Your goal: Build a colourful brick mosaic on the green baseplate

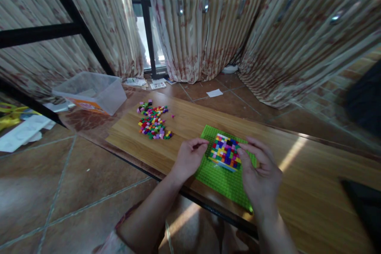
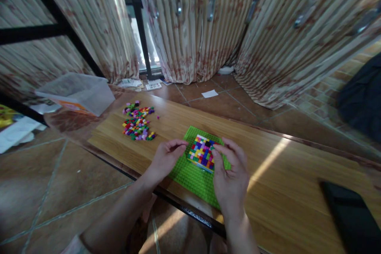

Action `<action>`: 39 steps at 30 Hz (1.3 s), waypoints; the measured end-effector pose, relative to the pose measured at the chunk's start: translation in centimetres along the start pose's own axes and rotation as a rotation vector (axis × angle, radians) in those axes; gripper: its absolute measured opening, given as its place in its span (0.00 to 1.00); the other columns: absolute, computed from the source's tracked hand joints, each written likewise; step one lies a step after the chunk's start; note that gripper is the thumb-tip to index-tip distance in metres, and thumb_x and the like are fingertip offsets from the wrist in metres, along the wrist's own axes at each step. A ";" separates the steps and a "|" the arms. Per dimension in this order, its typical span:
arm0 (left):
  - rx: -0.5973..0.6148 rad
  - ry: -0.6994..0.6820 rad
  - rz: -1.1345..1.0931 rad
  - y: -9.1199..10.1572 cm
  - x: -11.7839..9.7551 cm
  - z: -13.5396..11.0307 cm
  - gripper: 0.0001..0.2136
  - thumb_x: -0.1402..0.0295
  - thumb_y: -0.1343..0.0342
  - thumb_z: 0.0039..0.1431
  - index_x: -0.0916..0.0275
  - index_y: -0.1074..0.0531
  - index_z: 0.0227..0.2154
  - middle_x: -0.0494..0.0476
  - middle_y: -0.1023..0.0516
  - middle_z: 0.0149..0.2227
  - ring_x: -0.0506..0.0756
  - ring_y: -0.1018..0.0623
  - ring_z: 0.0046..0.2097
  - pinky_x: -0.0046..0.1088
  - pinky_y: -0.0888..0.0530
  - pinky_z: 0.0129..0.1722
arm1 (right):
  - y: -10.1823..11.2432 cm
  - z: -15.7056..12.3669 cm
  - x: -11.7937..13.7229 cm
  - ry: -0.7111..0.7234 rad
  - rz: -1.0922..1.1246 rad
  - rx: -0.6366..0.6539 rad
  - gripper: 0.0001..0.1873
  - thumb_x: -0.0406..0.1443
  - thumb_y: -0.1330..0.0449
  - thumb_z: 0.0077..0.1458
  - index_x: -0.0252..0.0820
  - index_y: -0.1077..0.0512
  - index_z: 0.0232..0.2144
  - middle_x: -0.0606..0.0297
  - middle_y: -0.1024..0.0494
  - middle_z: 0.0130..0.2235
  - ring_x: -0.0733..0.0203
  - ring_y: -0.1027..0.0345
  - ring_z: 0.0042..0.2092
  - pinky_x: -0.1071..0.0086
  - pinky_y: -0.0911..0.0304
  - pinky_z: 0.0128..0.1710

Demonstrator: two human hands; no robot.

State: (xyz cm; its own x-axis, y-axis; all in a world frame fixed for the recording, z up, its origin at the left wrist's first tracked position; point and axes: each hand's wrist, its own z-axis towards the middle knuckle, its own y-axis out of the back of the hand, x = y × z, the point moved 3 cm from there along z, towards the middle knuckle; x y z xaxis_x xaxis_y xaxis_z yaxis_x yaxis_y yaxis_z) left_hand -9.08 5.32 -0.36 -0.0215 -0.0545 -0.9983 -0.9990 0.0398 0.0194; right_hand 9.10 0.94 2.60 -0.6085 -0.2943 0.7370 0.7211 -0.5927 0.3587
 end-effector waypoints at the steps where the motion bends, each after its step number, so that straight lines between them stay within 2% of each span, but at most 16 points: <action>1: 0.002 -0.001 0.034 0.0 0.3 0.1 0.08 0.68 0.42 0.56 0.62 0.19 0.34 0.50 0.23 0.24 0.49 0.29 0.25 0.23 0.34 0.26 | -0.2 -0.1 0.0 0.009 -0.006 0.033 0.10 0.41 0.39 0.59 0.44 0.21 0.36 0.59 0.23 0.49 0.55 0.29 0.51 0.56 0.36 0.54; 5: 0.049 -0.032 0.068 -0.3 0.6 -0.3 0.08 0.67 0.43 0.57 0.62 0.20 0.34 0.51 0.22 0.26 0.50 0.28 0.26 0.24 0.32 0.27 | -1.1 -0.4 0.2 0.063 -0.069 0.132 0.09 0.40 0.40 0.59 0.45 0.21 0.37 0.59 0.23 0.49 0.55 0.30 0.50 0.55 0.35 0.53; 8: 0.100 -0.041 0.016 -0.7 0.4 -0.7 0.08 0.67 0.44 0.58 0.62 0.21 0.34 0.51 0.22 0.27 0.50 0.27 0.27 0.24 0.31 0.27 | -1.4 -0.3 0.5 0.087 -0.163 0.149 0.09 0.40 0.40 0.58 0.44 0.21 0.35 0.58 0.23 0.48 0.54 0.30 0.49 0.55 0.35 0.51; 13: 0.103 -0.035 0.003 -0.9 0.2 -0.8 0.08 0.67 0.44 0.57 0.61 0.21 0.34 0.51 0.22 0.27 0.50 0.28 0.26 0.24 0.32 0.27 | -1.7 0.0 1.1 0.095 -0.257 0.161 0.09 0.38 0.41 0.56 0.43 0.21 0.32 0.57 0.23 0.46 0.51 0.31 0.49 0.54 0.35 0.50; 21: 0.071 -0.022 -0.009 -0.8 0.2 -0.9 0.07 0.67 0.43 0.57 0.61 0.21 0.35 0.51 0.22 0.26 0.50 0.27 0.27 0.24 0.31 0.27 | -1.6 -0.3 1.0 0.084 -0.202 0.128 0.10 0.38 0.42 0.58 0.44 0.21 0.35 0.57 0.23 0.47 0.53 0.31 0.49 0.54 0.35 0.51; 25: 0.003 -0.016 -0.117 -0.3 0.3 -0.4 0.07 0.68 0.40 0.54 0.61 0.22 0.36 0.51 0.21 0.28 0.51 0.24 0.29 0.25 0.28 0.31 | -1.9 -0.5 1.3 0.111 -0.201 0.131 0.11 0.41 0.42 0.59 0.44 0.21 0.36 0.56 0.24 0.48 0.52 0.31 0.50 0.53 0.35 0.51; 28: -0.019 -0.064 -0.191 0.0 0.0 -0.2 0.09 0.70 0.38 0.51 0.62 0.21 0.37 0.53 0.20 0.33 0.51 0.23 0.33 0.25 0.26 0.36 | -2.4 -0.7 1.5 0.167 -0.277 0.118 0.11 0.42 0.40 0.59 0.43 0.21 0.36 0.55 0.24 0.49 0.50 0.34 0.50 0.52 0.36 0.51; 31: -0.002 -0.133 -0.223 0.0 -0.5 -0.3 0.09 0.69 0.37 0.53 0.61 0.21 0.38 0.54 0.19 0.35 0.51 0.22 0.36 0.27 0.25 0.40 | -2.9 -1.0 1.8 0.199 -0.362 0.076 0.12 0.44 0.39 0.58 0.43 0.21 0.35 0.54 0.24 0.49 0.48 0.35 0.50 0.50 0.37 0.49; 35: -0.011 -0.182 -0.165 0.0 -1.1 -0.7 0.08 0.68 0.38 0.56 0.61 0.21 0.39 0.56 0.19 0.37 0.54 0.21 0.40 0.30 0.24 0.44 | -3.3 -1.2 2.2 0.165 -0.423 0.054 0.13 0.45 0.39 0.58 0.41 0.22 0.33 0.51 0.25 0.49 0.46 0.36 0.51 0.48 0.39 0.50; 39: -0.016 -0.213 -0.110 0.1 -1.4 -0.8 0.08 0.69 0.39 0.57 0.61 0.21 0.39 0.57 0.18 0.38 0.54 0.20 0.41 0.30 0.23 0.45 | -3.5 -1.2 2.5 0.134 -0.425 0.018 0.13 0.45 0.38 0.57 0.43 0.24 0.30 0.52 0.24 0.47 0.45 0.35 0.49 0.46 0.41 0.51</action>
State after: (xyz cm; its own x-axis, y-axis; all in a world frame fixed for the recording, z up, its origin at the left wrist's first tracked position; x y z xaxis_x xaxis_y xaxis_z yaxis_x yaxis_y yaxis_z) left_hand -9.22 4.63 1.10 0.0943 0.1540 -0.9836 -0.9954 0.0294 -0.0908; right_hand 4.66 1.44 2.46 -0.8890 -0.1223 0.4413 0.4023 -0.6691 0.6249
